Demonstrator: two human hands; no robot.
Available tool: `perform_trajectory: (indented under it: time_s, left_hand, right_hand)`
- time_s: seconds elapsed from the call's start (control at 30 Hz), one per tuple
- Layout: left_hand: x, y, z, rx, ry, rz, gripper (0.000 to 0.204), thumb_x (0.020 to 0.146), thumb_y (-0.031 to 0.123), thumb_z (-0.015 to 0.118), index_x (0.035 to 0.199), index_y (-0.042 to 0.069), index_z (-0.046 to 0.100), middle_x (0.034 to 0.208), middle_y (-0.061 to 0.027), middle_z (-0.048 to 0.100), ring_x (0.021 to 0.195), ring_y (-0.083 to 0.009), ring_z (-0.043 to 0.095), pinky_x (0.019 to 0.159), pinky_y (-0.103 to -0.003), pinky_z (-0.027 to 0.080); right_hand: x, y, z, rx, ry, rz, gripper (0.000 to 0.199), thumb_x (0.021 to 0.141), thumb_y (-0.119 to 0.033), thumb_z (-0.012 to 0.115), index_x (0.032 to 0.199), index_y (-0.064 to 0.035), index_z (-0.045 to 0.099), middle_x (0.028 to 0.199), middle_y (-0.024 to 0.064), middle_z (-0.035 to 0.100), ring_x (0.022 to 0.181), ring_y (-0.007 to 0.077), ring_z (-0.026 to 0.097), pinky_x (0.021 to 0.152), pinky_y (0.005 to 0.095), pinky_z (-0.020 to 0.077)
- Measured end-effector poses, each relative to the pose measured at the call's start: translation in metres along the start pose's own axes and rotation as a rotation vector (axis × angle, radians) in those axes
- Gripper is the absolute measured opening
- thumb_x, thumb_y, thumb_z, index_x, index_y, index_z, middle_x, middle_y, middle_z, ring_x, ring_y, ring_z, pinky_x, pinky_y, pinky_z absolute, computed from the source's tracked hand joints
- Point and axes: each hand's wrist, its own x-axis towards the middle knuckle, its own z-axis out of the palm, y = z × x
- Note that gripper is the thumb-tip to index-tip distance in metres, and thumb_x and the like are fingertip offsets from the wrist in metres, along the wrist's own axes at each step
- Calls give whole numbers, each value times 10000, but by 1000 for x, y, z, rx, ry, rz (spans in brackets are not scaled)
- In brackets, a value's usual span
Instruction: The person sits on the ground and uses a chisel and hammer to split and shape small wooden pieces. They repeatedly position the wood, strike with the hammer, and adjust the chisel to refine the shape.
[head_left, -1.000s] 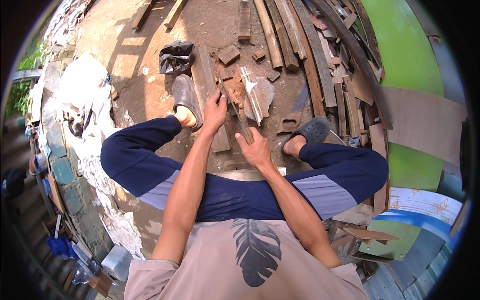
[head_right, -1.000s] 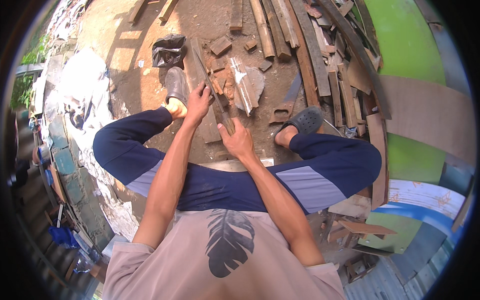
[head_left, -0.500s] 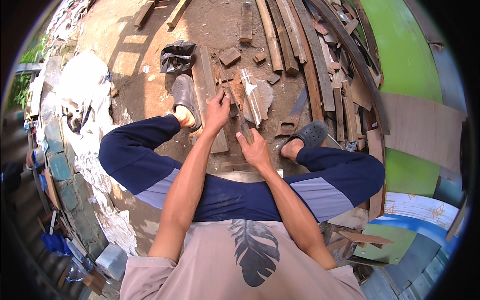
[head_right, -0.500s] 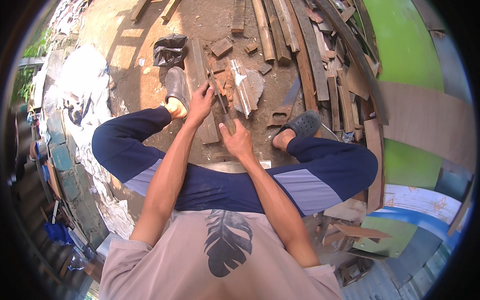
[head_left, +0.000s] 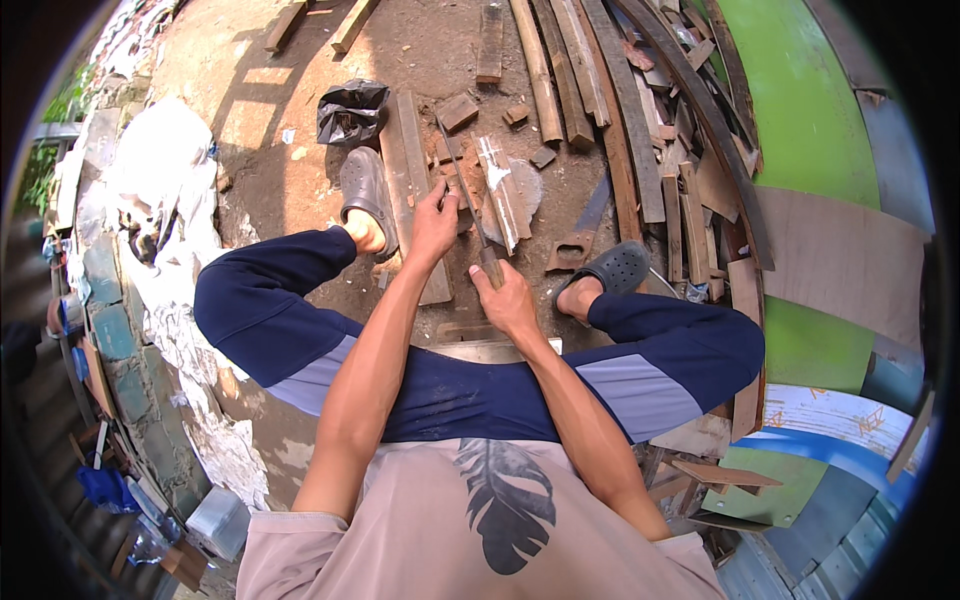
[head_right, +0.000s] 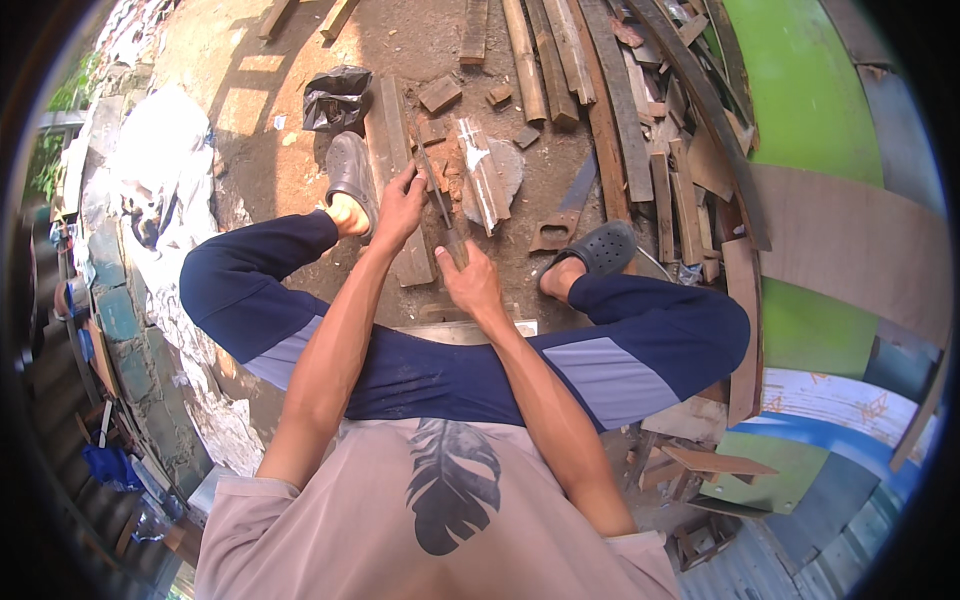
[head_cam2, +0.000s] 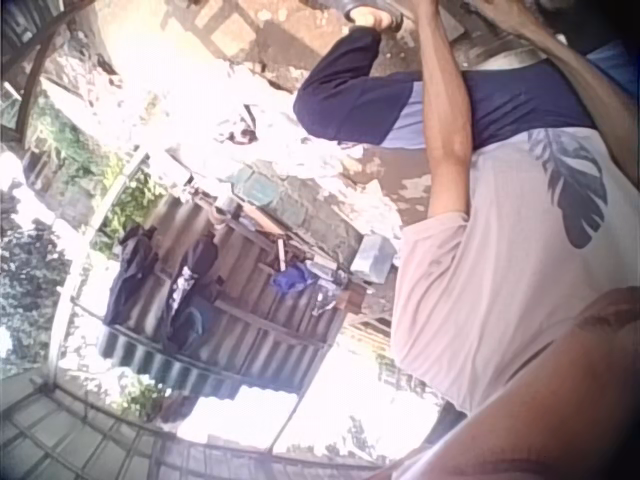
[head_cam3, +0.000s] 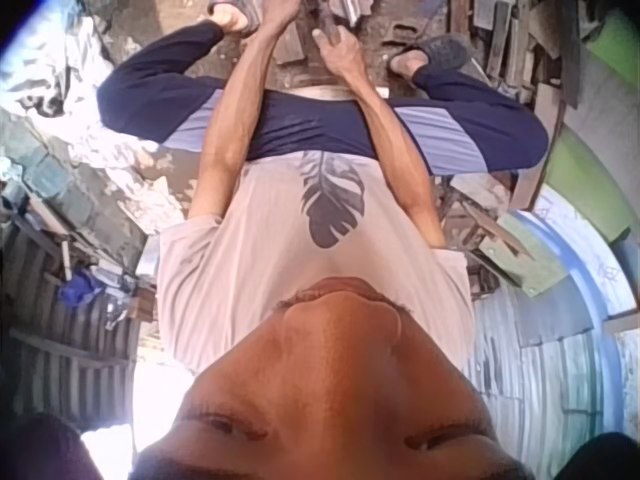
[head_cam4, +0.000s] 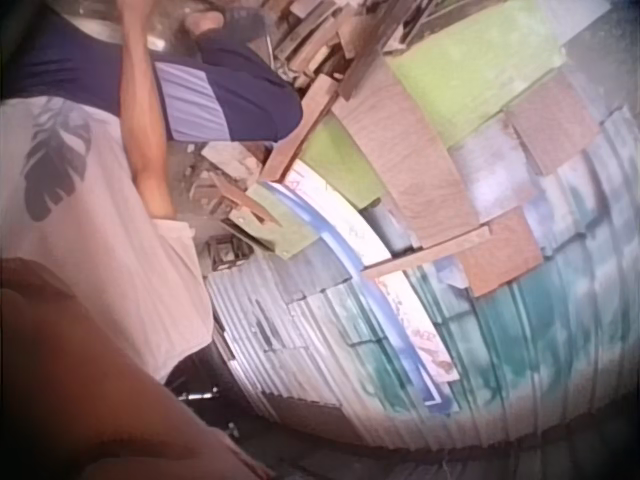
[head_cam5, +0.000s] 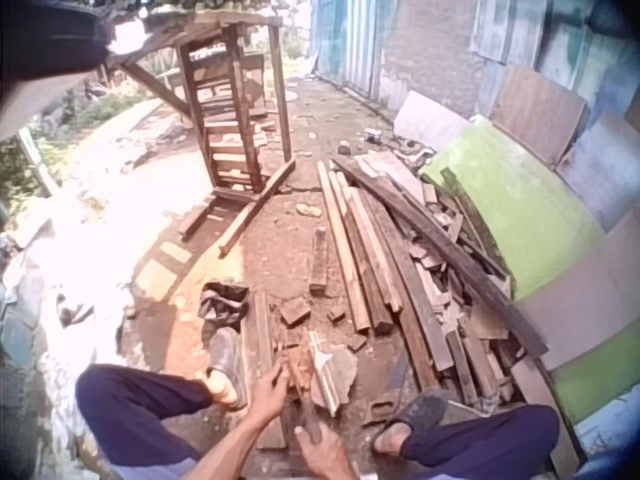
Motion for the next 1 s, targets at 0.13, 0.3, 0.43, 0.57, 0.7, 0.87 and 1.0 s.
perform_trajectory:
  time_s: [0.13,0.3,0.43,0.57,0.7,0.87,1.0]
  left_hand:
    - [6,-8,-3,-158,101,-68,552,994,304,534,1399,-70,502,1319,-271,609,1244,-332,588,1066,-355,417]
    - [17,84,-25,21,360,325,552,999,297,542,1418,-55,469,1407,-276,518,1320,-336,510,1070,-404,417]
    - [19,118,-34,191,428,401,710,966,384,603,1440,-101,392,1463,-294,429,1375,-371,427,1092,-444,396]
    - [-22,74,-1,100,233,-306,893,883,520,678,1389,-163,406,1435,-332,435,1311,-354,467,1080,-449,381]
    - [-79,55,14,51,-282,-445,720,875,476,640,1096,-208,600,1127,-366,627,1030,-371,653,879,-455,505]
    - [-74,-1,16,-7,-166,-472,498,907,330,556,841,-148,678,853,-284,687,722,-324,689,714,-440,537]
    - [-78,23,12,-203,-156,-549,358,902,248,549,811,-91,616,689,-175,615,561,-259,619,566,-403,520]
  right_hand:
    - [-3,-4,1,15,-24,19,440,915,-435,651,1047,-16,652,931,249,696,910,429,675,804,472,515]
    - [-4,-3,-3,20,-7,12,424,909,-424,656,1003,-10,661,932,247,700,909,431,676,808,474,513]
    - [-4,-2,-3,29,2,10,410,901,-408,664,986,-6,667,936,252,701,916,438,673,810,478,513]
    - [-4,-1,0,40,-3,-24,375,883,-351,669,1022,-3,662,973,266,699,966,446,667,836,489,512]
    - [3,13,7,58,-70,-44,416,849,-299,666,1098,31,624,1031,304,682,1018,464,651,870,498,510]
    - [3,6,-20,-132,-471,-195,566,788,-334,689,1182,67,618,1020,295,689,1039,420,660,908,444,508]
    - [55,11,-66,-364,-662,139,533,843,-418,647,1173,-3,698,1158,219,699,1060,332,672,927,388,499]
